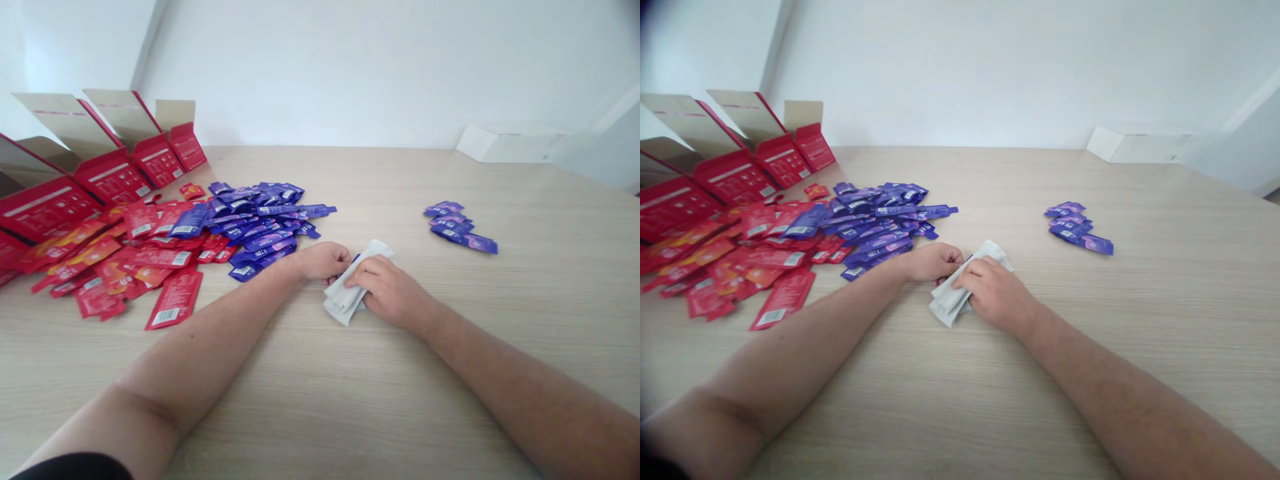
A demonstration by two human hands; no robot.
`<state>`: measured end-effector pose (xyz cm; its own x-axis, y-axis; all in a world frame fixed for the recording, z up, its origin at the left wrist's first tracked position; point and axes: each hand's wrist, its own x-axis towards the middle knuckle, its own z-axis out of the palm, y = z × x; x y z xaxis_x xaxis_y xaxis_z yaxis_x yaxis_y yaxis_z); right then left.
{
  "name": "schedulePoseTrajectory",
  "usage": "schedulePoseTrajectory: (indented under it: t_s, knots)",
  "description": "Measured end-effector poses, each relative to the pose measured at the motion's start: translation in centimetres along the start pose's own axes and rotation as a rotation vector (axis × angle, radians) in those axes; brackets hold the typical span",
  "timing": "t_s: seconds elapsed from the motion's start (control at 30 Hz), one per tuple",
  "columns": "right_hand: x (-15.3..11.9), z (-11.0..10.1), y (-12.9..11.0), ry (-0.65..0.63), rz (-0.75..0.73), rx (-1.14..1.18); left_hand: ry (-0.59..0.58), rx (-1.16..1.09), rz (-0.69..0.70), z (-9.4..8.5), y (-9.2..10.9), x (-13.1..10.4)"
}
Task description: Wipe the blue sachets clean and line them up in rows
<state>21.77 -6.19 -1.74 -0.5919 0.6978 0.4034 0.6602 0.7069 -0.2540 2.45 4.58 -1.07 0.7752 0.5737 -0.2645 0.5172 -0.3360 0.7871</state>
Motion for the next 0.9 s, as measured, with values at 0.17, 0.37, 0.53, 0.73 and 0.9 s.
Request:
schedulePoseTrajectory:
  t_s: [0.17,0.37,0.53,0.73,0.9]
  knots:
    - [0.0,0.1,0.0,0.008,0.008,0.001,0.016,0.003,0.004,0.0,-0.2,0.2]
    - [-0.1,0.2,-0.3,-0.002,-0.028,-0.007,-0.011,-0.014,-0.019,0.0,0.3,-0.1]
    - [0.0,-0.1,-0.1,0.018,0.023,-0.014,0.005,0.003,-0.017,-0.2,1.0,-0.4]
    - [0.0,0.0,-0.4,-0.007,-0.033,-0.019,-0.006,-0.017,-0.029,-0.2,1.0,-0.5]
    - [0.0,-0.1,-0.1,0.016,0.041,-0.029,0.015,0.001,0.007,-0.1,0.3,-0.2]
